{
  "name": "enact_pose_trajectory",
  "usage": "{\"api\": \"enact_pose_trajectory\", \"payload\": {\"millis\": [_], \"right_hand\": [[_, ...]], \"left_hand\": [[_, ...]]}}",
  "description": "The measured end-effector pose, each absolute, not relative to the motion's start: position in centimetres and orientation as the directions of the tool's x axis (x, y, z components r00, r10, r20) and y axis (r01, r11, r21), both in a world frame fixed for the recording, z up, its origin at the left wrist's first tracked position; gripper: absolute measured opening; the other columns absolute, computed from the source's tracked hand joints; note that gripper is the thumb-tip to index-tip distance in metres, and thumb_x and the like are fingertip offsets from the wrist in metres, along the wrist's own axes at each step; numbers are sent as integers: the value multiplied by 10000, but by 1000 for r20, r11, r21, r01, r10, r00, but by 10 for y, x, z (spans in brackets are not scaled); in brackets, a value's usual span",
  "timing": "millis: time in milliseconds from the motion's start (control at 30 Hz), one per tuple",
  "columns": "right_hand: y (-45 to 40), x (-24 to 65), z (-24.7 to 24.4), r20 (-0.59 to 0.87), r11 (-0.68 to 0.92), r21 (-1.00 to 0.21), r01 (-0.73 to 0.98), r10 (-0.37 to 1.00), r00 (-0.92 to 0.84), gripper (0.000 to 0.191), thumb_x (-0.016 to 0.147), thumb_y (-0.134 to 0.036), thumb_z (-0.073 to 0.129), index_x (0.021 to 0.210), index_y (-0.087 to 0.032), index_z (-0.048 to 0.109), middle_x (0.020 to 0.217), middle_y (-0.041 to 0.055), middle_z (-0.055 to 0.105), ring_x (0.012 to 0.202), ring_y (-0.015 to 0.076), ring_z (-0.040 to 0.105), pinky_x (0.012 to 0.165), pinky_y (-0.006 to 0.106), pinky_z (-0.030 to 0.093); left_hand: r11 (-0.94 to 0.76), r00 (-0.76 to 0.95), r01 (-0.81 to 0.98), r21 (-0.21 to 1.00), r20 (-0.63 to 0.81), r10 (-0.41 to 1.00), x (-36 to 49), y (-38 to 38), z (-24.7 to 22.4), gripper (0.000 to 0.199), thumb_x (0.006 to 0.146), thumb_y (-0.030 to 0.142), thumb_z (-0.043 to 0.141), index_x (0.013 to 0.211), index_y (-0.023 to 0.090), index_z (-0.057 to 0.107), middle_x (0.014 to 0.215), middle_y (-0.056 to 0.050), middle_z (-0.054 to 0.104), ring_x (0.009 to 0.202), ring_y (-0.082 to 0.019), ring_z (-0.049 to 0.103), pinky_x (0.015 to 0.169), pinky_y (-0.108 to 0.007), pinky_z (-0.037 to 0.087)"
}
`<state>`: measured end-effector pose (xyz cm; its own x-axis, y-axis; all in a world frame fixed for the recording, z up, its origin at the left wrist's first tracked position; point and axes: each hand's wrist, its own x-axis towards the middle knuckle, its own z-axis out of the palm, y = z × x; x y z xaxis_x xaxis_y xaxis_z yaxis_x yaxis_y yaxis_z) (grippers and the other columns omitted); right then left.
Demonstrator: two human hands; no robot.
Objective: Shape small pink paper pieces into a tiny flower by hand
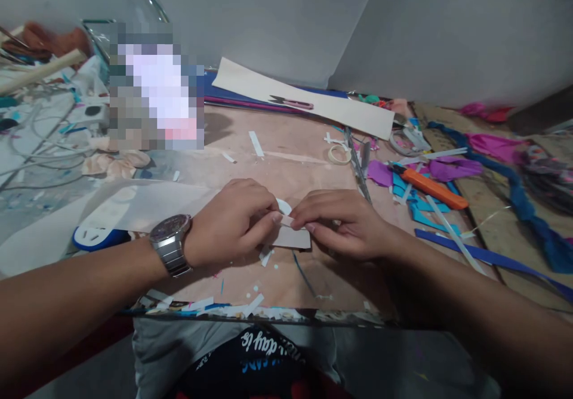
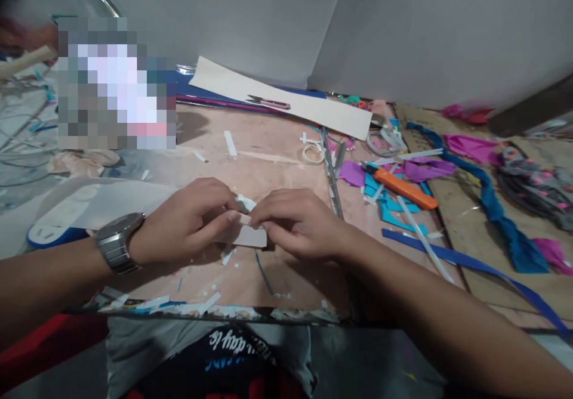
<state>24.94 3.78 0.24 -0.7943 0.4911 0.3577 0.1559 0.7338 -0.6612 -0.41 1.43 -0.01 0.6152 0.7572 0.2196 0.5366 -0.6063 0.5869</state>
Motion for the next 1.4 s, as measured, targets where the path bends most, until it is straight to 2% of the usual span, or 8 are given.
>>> {"api": "enact_pose_trajectory", "payload": {"millis": [100, 167, 400, 633, 733, 967, 1267, 1400], "right_hand": [[30, 245, -2, 291, 612, -726, 314, 687, -665, 184, 926, -236, 721, 1105, -196, 724, 916, 38, 771, 730, 121, 694, 676, 220, 562], [26, 241, -5, 259, 563, -751, 345, 732, -630, 279, 918, -277, 751, 1182, -200, 704, 953, 38, 766, 697, 107, 670, 636, 201, 553], [28, 236, -9, 168, 474, -763, 439, 802, -573, 245, 959, -308, 701, 1176, -196, 714, 894, 41, 776, 727, 133, 706, 619, 208, 539], [28, 233, -10, 214, 537, -706, 463, 784, -583, 247, 974, -291, 679, 1210, -222, 683, 904, 28, 758, 753, 134, 693, 651, 221, 535], [25, 229, -10, 231, 573, -689, 444, 754, -615, 185, 995, -304, 659, 1162, -230, 688, 896, 17, 748, 719, 121, 666, 642, 223, 515], [24, 229, -12, 240, 584, -633, 508, 772, -588, 324, 914, -226, 729, 1229, -236, 655, 948, 18, 744, 703, 127, 626, 619, 237, 482], [34, 214, -2, 200, 558, -587, 587, 802, -563, 247, 915, -191, 689, 1159, -231, 689, 933, 6, 763, 662, 122, 597, 666, 268, 467], [40, 208, -2, 242, 553, -608, 569, 812, -531, 278, 919, -192, 668, 1194, -232, 674, 1025, 27, 774, 753, 146, 649, 711, 281, 497]], "left_hand": [[-560, 565, 550, 619, 217, 796, -4, 13, 1, 245, 1004, 302, 524, 918, 192, 726, 879, -48, 749, 911, -214, 654, 895, -390, 474], [-536, 543, 556, 635, 211, 813, -3, 13, 1, 247, 1012, 303, 540, 935, 195, 749, 904, -45, 762, 929, -210, 661, 890, -381, 474], [-522, 502, 596, 611, 224, 835, -6, 19, -1, 226, 1016, 328, 605, 932, 223, 787, 883, -25, 779, 879, -201, 662, 849, -359, 450], [-562, 506, 630, 536, 265, 821, -8, 21, -4, 212, 986, 349, 621, 971, 204, 774, 877, -44, 773, 856, -227, 653, 830, -384, 425], [-602, 549, 615, 510, 272, 791, -7, 18, -4, 233, 978, 361, 628, 896, 188, 762, 818, -49, 747, 830, -226, 645, 822, -383, 420], [-496, 474, 629, 599, 210, 855, -8, 20, -6, 224, 972, 343, 608, 920, 209, 780, 834, -35, 762, 794, -201, 642, 752, -344, 411], [-402, 397, 628, 666, 170, 902, -11, 26, -4, 234, 956, 341, 585, 906, 195, 762, 853, -35, 772, 752, -179, 647, 703, -315, 404], [-391, 367, 620, 680, 190, 911, -12, 29, -2, 255, 965, 353, 559, 915, 187, 746, 879, -40, 770, 786, -190, 651, 722, -319, 417]]}}
